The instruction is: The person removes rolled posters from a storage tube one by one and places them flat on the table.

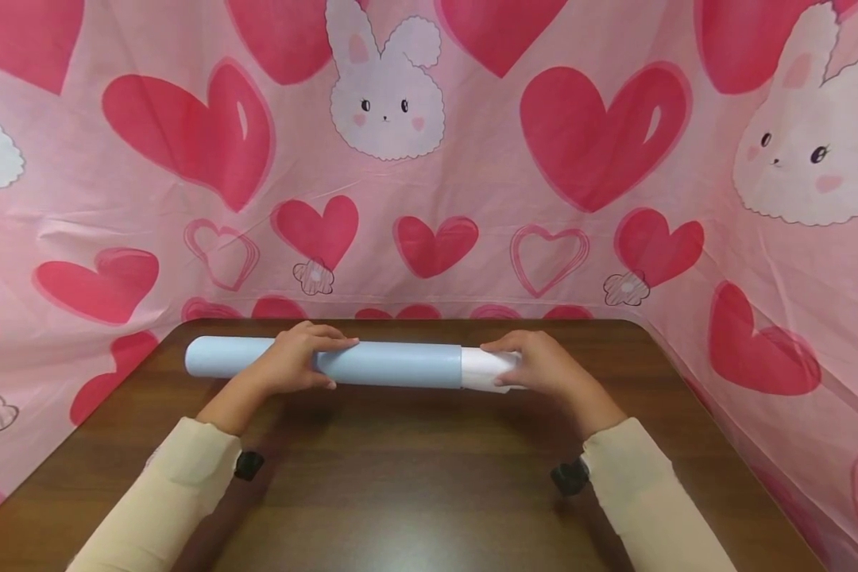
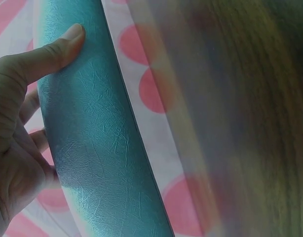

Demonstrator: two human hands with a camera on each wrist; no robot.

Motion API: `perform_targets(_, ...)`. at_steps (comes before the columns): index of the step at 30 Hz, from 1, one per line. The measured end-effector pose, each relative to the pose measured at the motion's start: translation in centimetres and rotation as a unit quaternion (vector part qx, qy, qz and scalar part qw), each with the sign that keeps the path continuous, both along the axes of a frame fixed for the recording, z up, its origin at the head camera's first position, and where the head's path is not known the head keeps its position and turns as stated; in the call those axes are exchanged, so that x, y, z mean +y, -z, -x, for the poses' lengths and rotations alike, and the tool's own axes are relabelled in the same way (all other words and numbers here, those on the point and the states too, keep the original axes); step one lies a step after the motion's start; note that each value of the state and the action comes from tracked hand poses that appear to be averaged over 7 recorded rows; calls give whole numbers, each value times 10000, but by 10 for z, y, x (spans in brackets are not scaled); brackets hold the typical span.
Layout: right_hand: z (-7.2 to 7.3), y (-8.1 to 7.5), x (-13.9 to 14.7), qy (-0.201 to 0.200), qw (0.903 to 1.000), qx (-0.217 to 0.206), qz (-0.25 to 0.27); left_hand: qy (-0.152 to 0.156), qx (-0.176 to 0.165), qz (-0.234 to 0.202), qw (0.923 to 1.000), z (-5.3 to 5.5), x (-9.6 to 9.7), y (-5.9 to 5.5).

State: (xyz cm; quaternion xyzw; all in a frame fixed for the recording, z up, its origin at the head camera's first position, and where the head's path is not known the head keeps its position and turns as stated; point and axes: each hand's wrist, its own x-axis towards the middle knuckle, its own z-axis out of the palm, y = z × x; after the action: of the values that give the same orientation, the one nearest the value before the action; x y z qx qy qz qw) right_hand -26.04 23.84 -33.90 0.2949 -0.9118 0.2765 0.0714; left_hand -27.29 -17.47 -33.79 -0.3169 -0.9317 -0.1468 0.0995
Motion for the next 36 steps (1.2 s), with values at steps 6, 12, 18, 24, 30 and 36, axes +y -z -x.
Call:
perform_targets(6, -2, -1, 11, 132, 9997, -168, -99, 37, 49, 34, 10000, -3, -4, -3)
perform_targets(12, -5, -5, 21, 192, 9996, -3, -187, 48, 163, 52, 9998, -4, -9, -6)
perform_targets(18, -3, -6, 31, 245, 9994, 123, -222, 45, 191, -12, 9998, -1, -14, -8)
perform_targets(24, -1, -7, 37, 249, 9994, 63, -240, -15, 208, 22, 9998, 0, -16, -8)
perform_targets(30, 1, -5, 28, -8, 9981, 252, -567, -55, 247, 50, 9997, 0, -15, -8)
perform_targets(36, 4, -4, 7, -125, 9984, 7, -546, 13, 310, 114, 9995, -1, -7, -9)
